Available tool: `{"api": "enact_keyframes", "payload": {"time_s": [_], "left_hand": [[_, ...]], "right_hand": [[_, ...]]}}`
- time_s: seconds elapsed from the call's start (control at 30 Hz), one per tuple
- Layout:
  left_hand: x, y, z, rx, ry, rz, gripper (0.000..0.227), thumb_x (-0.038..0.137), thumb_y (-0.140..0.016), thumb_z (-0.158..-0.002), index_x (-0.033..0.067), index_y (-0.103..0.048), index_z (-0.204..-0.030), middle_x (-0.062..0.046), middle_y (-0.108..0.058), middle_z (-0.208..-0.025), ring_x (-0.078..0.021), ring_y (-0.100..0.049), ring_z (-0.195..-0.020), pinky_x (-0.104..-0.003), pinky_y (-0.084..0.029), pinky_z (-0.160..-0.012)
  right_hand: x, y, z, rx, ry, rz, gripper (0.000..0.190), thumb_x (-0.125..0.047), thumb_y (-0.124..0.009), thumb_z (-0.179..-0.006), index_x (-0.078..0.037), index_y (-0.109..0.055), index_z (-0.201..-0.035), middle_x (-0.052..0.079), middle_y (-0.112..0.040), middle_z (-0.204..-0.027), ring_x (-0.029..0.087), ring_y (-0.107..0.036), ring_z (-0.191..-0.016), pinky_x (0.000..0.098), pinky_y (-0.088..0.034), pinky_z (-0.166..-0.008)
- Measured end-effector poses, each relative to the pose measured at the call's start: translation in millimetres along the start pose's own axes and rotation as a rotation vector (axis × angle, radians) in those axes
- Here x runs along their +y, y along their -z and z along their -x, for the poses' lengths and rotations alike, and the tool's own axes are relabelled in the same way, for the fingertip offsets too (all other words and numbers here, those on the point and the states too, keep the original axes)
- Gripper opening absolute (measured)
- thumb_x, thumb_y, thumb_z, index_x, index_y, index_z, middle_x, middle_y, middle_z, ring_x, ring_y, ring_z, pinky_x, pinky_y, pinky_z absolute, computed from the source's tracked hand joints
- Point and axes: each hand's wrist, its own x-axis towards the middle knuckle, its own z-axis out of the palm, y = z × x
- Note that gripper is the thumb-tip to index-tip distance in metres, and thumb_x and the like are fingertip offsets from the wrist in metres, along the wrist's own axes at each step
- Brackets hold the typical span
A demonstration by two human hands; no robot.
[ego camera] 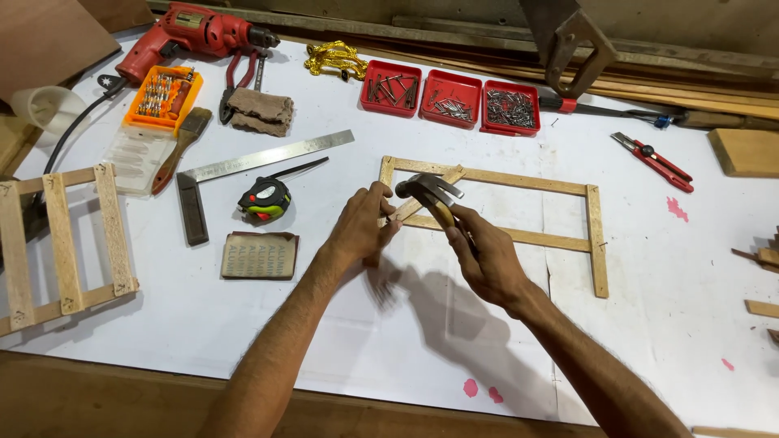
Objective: The person assembles a small wooden frame on a workbench. They pick nails from red trays, position thin wood strips against the frame, hammer nails in, sand a strip with a sanding block, measure with a tape measure, and fit diagonal brace pieces into the frame.
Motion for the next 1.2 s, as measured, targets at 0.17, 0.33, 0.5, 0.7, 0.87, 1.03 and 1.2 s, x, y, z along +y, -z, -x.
{"api": "enact_keyframes", "payload": {"time_s": [0.17,0.33,0.5,0.7,0.87,1.03,1.2], "left_hand": [[-7.3,-6.0,-0.9,0.017,0.012,0.01,0.049,0.017,-0.08,-0.084,0.0038,-0.054,-0.124,-0.01,-0.073,-0.096,-0.0267,-0.066,-0.101,-0.042,-0.057,-0.085],[-5.5,-5.1,-2.1,0.026,0.003,-0.008,0.048,0.027,-0.079,-0.092,0.0027,-0.054,-0.124,-0.011,-0.074,-0.098,-0.0275,-0.067,-0.103,-0.044,-0.057,-0.086],[38.1,11.1,-2.9,-0.026,-0.017,-0.353,0.057,0.026,-0.083,-0.081,0.0111,-0.056,-0.128,-0.006,-0.074,-0.105,-0.0286,-0.063,-0.108,-0.046,-0.053,-0.094],[96.6,-23.0,-40.0,0.063,-0.377,-0.066,0.063,0.032,-0.084,-0.085,0.0092,-0.054,-0.135,-0.009,-0.072,-0.113,-0.0286,-0.062,-0.112,-0.045,-0.053,-0.096],[200.9,-64.1,-50.7,-0.144,-0.552,0.056,0.078,0.044,-0.084,-0.081,0.0089,-0.049,-0.141,-0.009,-0.07,-0.119,-0.0285,-0.062,-0.109,-0.043,-0.054,-0.092],[230.1,-164.9,-75.7,-0.089,-0.794,0.14,0.072,0.047,-0.078,-0.095,0.0049,-0.048,-0.145,-0.014,-0.066,-0.127,-0.0291,-0.061,-0.117,-0.042,-0.052,-0.097],[274.3,-226.4,-88.4,-0.242,-0.593,0.004,0.055,0.031,-0.074,-0.096,0.0073,-0.055,-0.142,-0.008,-0.07,-0.115,-0.0278,-0.058,-0.103,-0.042,-0.053,-0.089]], "right_hand": [[31.2,-24.8,-5.2,-0.065,0.077,0.035,0.041,-0.027,-0.049,-0.105,-0.005,-0.054,-0.139,0.018,-0.071,-0.099,0.028,-0.07,-0.084,0.0447,-0.057,-0.076],[36.1,-14.1,-8.4,-0.036,0.11,-0.015,0.041,-0.027,-0.048,-0.106,-0.005,-0.055,-0.139,0.017,-0.073,-0.101,0.027,-0.072,-0.091,0.0435,-0.059,-0.079],[30.6,22.2,10.7,0.127,0.047,0.01,0.042,-0.03,-0.055,-0.104,-0.004,-0.06,-0.136,0.016,-0.073,-0.096,0.025,-0.069,-0.083,0.0417,-0.057,-0.075],[62.6,67.6,49.6,0.316,-0.026,0.081,0.037,-0.027,-0.061,-0.102,-0.002,-0.066,-0.128,0.012,-0.067,-0.091,0.021,-0.06,-0.074,0.0398,-0.05,-0.067],[95.3,106.6,98.9,0.45,-0.145,0.12,0.035,-0.025,-0.062,-0.102,-0.001,-0.065,-0.127,0.012,-0.065,-0.097,0.022,-0.061,-0.077,0.0391,-0.051,-0.069],[150.1,135.3,139.3,0.568,-0.242,0.082,0.035,-0.021,-0.063,-0.1,-0.001,-0.065,-0.129,0.014,-0.065,-0.104,0.023,-0.063,-0.087,0.0401,-0.052,-0.076],[219.9,147.2,161.0,0.658,-0.283,0.155,0.033,-0.02,-0.069,-0.097,-0.001,-0.065,-0.124,0.016,-0.064,-0.1,0.029,-0.063,-0.088,0.0436,-0.052,-0.078]]}}
